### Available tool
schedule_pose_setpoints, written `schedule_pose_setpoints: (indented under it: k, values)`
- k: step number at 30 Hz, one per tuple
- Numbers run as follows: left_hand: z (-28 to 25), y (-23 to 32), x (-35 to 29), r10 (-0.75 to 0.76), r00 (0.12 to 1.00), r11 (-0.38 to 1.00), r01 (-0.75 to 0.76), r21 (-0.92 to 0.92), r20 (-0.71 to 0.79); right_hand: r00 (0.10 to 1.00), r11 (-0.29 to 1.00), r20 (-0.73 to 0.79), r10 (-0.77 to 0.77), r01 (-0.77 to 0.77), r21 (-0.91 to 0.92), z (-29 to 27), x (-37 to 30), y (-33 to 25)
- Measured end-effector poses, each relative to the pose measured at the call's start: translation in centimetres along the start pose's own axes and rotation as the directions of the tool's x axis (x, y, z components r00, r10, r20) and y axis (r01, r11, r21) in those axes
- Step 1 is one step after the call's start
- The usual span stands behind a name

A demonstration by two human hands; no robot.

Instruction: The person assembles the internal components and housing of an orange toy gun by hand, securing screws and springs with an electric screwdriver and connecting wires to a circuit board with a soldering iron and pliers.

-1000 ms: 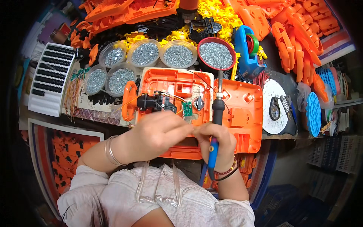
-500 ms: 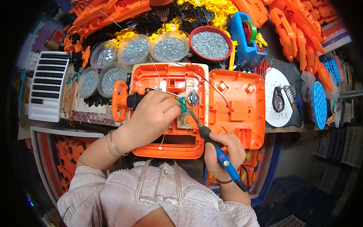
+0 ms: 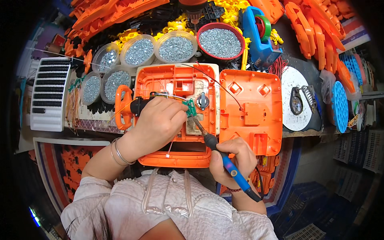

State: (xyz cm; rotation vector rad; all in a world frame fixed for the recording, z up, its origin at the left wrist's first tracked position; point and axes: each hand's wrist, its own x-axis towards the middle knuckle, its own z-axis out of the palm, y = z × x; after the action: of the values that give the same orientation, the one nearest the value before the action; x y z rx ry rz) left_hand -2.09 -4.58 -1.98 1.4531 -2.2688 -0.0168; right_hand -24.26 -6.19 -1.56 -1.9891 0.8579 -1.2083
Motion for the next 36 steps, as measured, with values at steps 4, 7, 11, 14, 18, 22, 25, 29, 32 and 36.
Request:
schedule_pose_setpoints:
  k: [4, 7, 11, 14, 18, 22, 25, 29, 32, 36]
  values:
    - [0.1, 0.0, 0.0, -0.001, 1.000, 1.000, 0.001, 0.002, -0.007, 1.000, 0.999, 0.013, 0.007, -0.007, -0.045, 0.2, 0.0, 0.1]
    - [0.0, 0.1, 0.1, 0.003, 1.000, 1.000, -0.003, 0.021, 0.000, 1.000, 0.999, 0.011, -0.006, 0.006, -0.034, 0.3, 0.0, 0.1]
    - [0.0, 0.0, 0.2, 0.003, 1.000, 1.000, -0.003, 0.018, 0.004, 1.000, 0.999, 0.021, -0.017, 0.018, -0.043, 0.3, 0.2, 0.1]
    - [0.0, 0.1, 0.2, 0.011, 1.000, 0.999, -0.011, 0.045, 0.005, 0.999, 0.998, 0.020, -0.030, 0.031, -0.055, 0.3, 0.2, 0.0]
    - [-0.3, 0.2, 0.4, 0.004, 1.000, 1.000, -0.004, 0.015, 0.030, 0.998, 0.998, 0.017, -0.054, 0.054, -0.045, 0.4, 0.4, 0.1]
    - [-0.4, 0.1, 0.5, 0.000, 0.998, 1.000, 0.001, -0.014, 0.071, 0.999, 0.997, -0.027, -0.033, 0.031, -0.072, 0.2, 0.0, 0.2]
    - [-0.3, 0.1, 0.7, 0.026, 0.996, 0.999, -0.029, 0.027, 0.084, 0.999, 0.997, -0.033, -0.035, 0.033, -0.070, 0.3, 0.0, 0.2]
    - [0.0, 0.2, 0.9, 0.035, 0.997, 0.998, -0.039, 0.049, 0.075, 1.000, 0.998, 0.002, -0.025, 0.025, -0.058, 0.2, 0.0, 0.3]
    - [0.0, 0.1, 1.0, 0.051, 0.997, 0.996, -0.056, 0.075, 0.058, 0.999, 0.998, -0.014, -0.034, 0.033, -0.062, 0.5, 0.0, 0.3]
    - [-0.2, -0.1, 0.7, 0.025, 0.997, 0.999, -0.027, 0.019, 0.072, 0.997, 0.994, 0.004, -0.071, 0.071, -0.078, 0.5, 0.1, 0.4]
